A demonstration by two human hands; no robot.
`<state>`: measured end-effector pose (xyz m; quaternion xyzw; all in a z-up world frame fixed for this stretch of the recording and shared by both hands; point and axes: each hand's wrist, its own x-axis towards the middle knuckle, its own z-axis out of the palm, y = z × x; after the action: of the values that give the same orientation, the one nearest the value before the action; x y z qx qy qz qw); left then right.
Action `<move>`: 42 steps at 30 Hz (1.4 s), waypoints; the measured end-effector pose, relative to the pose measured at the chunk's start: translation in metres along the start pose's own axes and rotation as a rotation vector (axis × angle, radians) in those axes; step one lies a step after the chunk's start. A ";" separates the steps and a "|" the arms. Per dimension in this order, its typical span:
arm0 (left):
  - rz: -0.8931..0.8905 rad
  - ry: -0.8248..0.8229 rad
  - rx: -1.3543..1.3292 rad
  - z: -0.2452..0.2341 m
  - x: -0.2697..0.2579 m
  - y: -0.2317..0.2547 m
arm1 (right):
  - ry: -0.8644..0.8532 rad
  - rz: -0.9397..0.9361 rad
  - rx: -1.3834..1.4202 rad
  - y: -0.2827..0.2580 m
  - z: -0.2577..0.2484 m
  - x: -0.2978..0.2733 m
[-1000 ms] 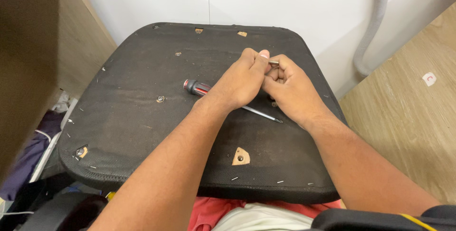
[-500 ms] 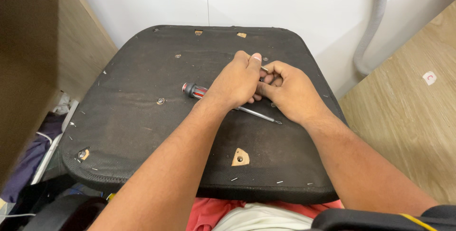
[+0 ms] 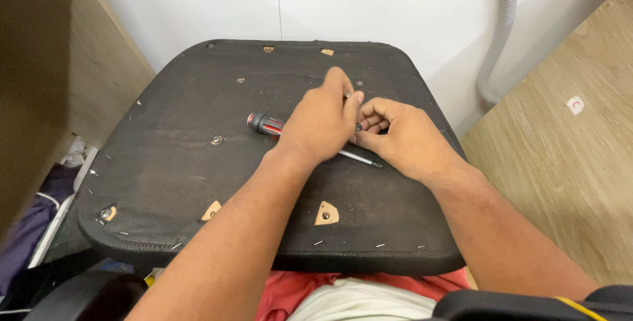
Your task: The person uses a screwdriver to tighten a screw into the underside of an overturned chair seat. The hands hold the screwdriver and rotate it repeatedly to secure the fastener into the seat base.
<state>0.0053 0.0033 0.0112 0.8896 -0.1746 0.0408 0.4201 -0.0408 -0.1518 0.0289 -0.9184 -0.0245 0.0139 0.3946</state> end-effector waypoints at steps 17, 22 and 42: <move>0.340 -0.132 0.369 -0.008 -0.031 0.004 | 0.092 0.107 -0.038 0.016 -0.009 0.004; 0.138 -0.248 0.457 -0.012 -0.029 0.014 | 0.054 0.015 0.039 0.023 -0.007 0.008; 0.262 -0.200 0.413 -0.010 -0.031 -0.001 | 0.058 0.102 0.046 0.019 -0.010 0.010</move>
<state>-0.0224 0.0196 0.0105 0.9259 -0.3168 0.0415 0.2014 -0.0301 -0.1712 0.0218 -0.9093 0.0341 0.0080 0.4147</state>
